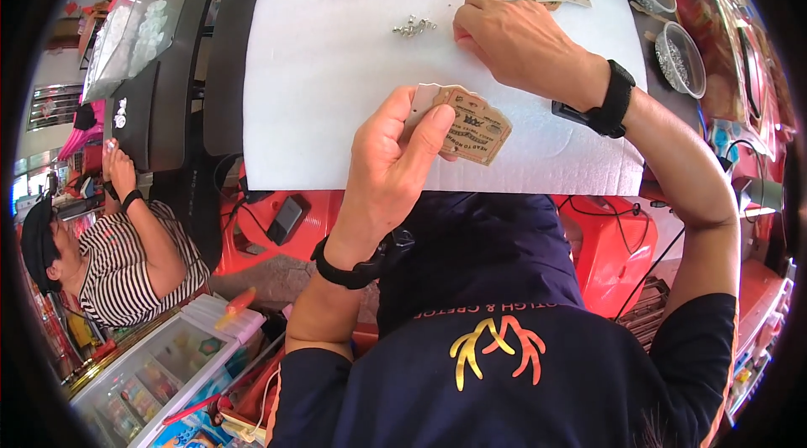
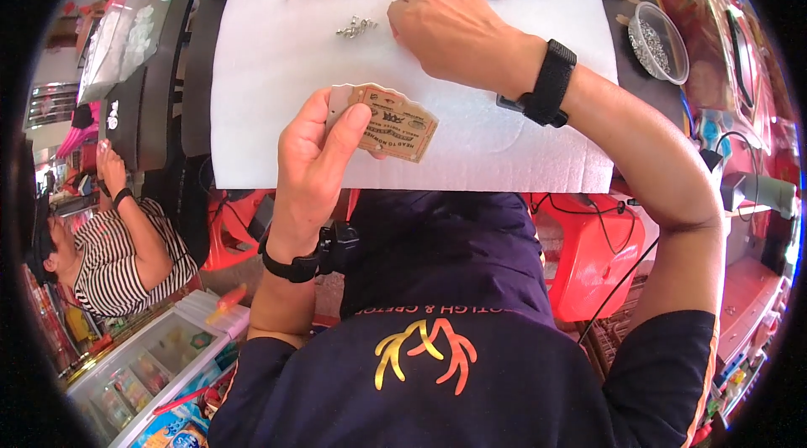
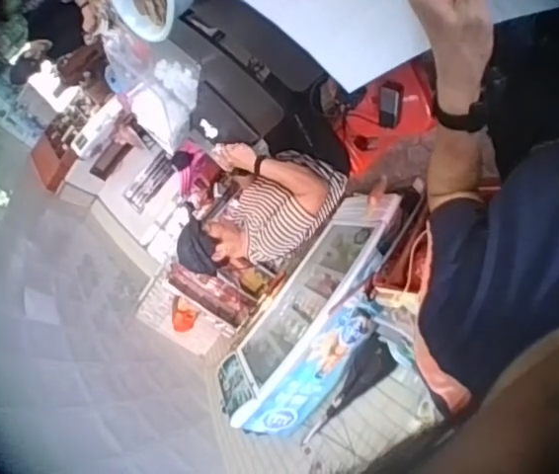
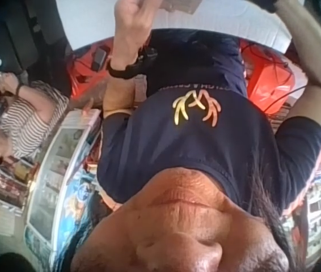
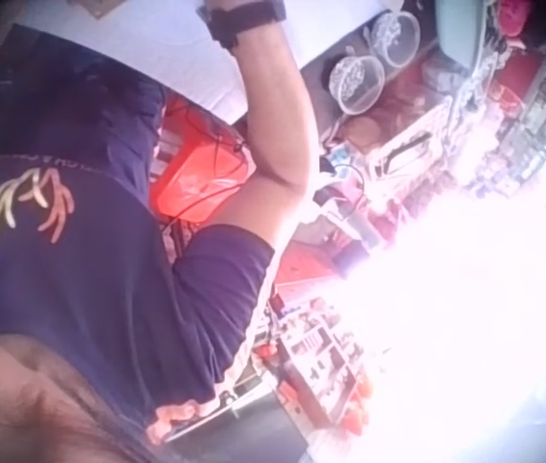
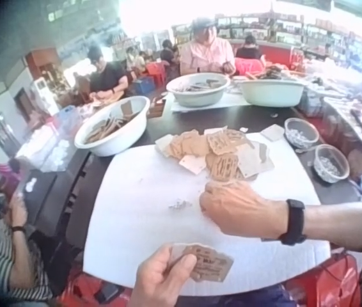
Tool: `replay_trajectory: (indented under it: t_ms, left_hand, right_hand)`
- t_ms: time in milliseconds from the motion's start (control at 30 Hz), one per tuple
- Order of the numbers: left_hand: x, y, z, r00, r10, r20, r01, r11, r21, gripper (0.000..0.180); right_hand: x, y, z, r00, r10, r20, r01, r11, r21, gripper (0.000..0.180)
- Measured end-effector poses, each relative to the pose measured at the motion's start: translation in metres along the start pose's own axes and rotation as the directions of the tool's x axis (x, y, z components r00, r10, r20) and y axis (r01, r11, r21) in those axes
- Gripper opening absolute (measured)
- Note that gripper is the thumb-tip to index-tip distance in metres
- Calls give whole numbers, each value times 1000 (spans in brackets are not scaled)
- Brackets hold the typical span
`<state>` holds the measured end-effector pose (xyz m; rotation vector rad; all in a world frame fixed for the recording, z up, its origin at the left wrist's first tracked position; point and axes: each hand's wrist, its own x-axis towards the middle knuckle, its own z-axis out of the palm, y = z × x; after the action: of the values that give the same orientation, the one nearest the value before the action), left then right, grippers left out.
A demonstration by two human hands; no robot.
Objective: Assembling small metal components onto cardboard shoe tags by hand.
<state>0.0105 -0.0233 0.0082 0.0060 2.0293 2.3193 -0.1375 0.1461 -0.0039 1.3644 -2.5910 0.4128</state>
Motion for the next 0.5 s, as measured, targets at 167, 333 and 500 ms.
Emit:
replay_trajectory:
  t_ms: [167, 333, 500]
  left_hand:
    - [4, 3, -2, 999, 43, 5, -43, 994, 97, 21]
    - [5, 11, -1, 998, 21, 50, -29, 986, 165, 21]
    - [4, 12, 6, 996, 7, 84, -25, 978, 205, 18]
  right_hand:
    - [-2, -3, -16, 984, 18, 175, -116, 811, 573, 16]
    - [1, -11, -51, 881, -34, 473, -344, 639, 688, 21]
    - [-6, -7, -57, 810, -91, 579, -477, 472, 741, 22]
